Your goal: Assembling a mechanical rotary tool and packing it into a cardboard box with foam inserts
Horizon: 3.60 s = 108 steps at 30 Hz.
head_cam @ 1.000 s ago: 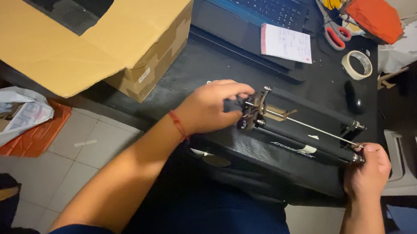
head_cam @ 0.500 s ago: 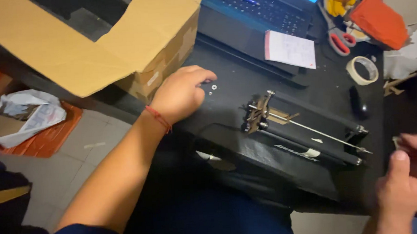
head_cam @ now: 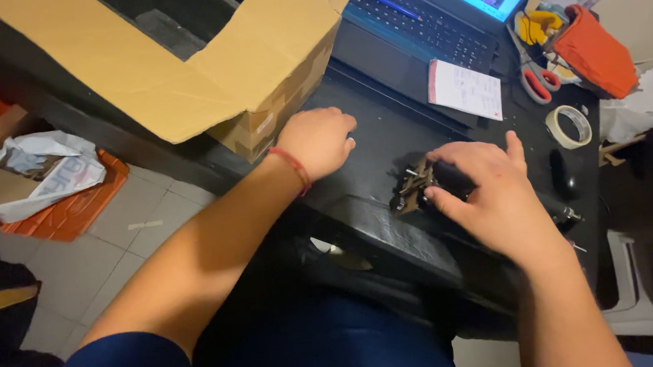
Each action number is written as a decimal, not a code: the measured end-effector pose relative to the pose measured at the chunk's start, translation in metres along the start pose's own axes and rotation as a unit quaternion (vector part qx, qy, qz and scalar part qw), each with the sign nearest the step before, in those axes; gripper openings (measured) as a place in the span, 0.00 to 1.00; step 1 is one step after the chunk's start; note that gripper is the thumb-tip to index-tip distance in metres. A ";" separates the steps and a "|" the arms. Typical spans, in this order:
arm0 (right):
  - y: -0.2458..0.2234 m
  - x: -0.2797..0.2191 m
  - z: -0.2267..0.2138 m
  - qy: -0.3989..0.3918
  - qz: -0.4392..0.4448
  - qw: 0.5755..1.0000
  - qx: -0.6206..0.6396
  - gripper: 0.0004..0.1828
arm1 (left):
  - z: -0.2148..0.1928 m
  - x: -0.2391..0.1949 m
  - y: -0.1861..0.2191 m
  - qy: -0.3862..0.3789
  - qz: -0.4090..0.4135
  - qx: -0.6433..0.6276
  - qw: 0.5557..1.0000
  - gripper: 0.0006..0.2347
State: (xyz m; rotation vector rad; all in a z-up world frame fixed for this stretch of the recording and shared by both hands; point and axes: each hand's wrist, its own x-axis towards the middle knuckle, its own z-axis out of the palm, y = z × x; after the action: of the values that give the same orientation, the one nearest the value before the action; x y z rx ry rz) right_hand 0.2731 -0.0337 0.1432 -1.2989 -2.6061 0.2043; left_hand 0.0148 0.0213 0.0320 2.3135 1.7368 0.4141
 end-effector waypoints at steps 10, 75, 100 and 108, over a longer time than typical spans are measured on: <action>0.012 -0.006 0.017 0.072 0.007 0.991 0.110 0.19 | -0.019 0.029 0.008 -0.100 -0.028 0.002 0.995 0.06; 0.021 -0.007 0.026 0.146 -0.040 0.975 0.164 0.17 | -0.001 -0.027 0.074 0.034 -0.001 -0.415 0.909 0.07; 0.100 -0.088 -0.025 0.489 0.078 0.838 0.231 0.14 | 0.005 -0.018 0.076 0.025 -0.025 -0.381 0.924 0.05; 0.168 -0.186 0.056 0.358 0.362 0.775 0.374 0.06 | 0.021 -0.013 0.079 0.029 -0.067 -0.402 0.913 0.02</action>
State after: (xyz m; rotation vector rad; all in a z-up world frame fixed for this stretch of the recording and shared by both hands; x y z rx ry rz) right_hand 0.4968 -0.0831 0.0268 -1.5365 -1.0957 0.6346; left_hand 0.0902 -0.0130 0.0379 1.5891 1.3574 0.9614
